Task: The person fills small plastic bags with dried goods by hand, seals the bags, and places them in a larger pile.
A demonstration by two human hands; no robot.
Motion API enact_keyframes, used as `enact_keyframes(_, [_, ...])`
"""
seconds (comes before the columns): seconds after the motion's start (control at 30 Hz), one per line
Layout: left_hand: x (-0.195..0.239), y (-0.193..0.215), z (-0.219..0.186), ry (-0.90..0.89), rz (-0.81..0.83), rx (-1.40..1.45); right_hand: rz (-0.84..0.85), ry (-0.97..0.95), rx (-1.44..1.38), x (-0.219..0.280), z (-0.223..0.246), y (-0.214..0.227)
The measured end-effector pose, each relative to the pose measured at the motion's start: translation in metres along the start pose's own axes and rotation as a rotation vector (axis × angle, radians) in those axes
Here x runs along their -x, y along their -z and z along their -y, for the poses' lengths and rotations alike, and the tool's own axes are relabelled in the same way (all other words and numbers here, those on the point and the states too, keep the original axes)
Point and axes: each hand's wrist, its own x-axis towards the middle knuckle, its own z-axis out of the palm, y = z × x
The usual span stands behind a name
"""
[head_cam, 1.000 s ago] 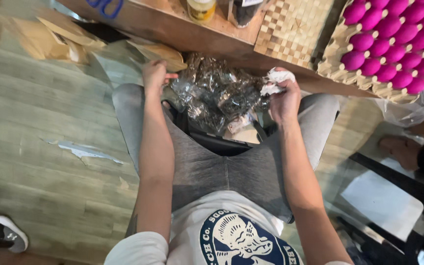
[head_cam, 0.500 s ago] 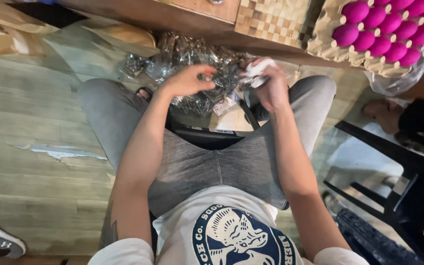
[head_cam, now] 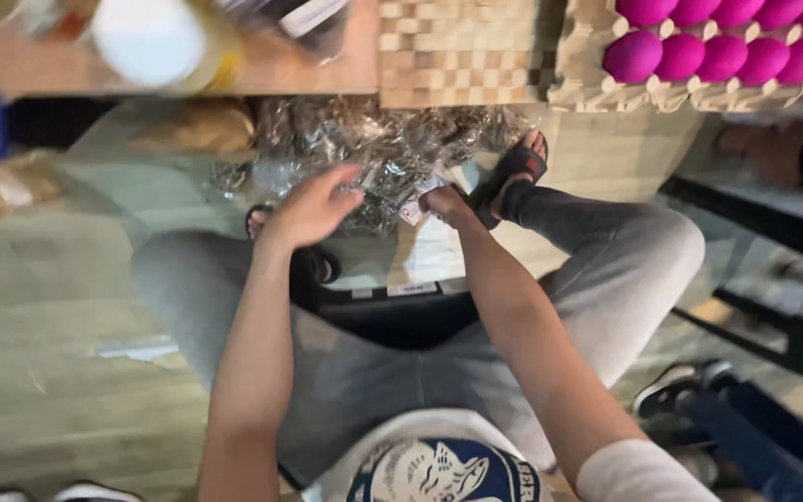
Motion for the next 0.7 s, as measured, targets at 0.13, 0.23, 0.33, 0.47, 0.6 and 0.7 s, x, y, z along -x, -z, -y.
enact_keyframes(0.13, [0.012, -0.011, -0.002, 0.000, 0.026, -0.016, -0.112, 0.031, 0.149, -0.047, -0.028, -0.004])
enact_keyframes(0.23, [0.018, -0.010, -0.009, 0.109, 0.103, -0.074, -0.087, -0.095, 0.145, -0.065, -0.028, -0.005])
enact_keyframes(0.33, [0.019, -0.015, -0.005, 0.164, 0.121, -0.116, -0.090, -0.150, 0.077, -0.082, -0.035, -0.017])
enact_keyframes(0.47, [0.011, -0.024, 0.007, 0.160, 0.068, -0.124, -0.354, -0.320, -0.790, -0.079, -0.035, -0.024])
enact_keyframes(0.6, [0.005, -0.014, -0.014, 0.236, 0.097, -0.043, -0.452, -0.149, -0.082, -0.064, -0.038, -0.037])
enact_keyframes(0.7, [0.000, -0.011, -0.015, 0.200, 0.055, -0.048, -0.455, -0.157, 0.090, -0.059, -0.032, -0.038])
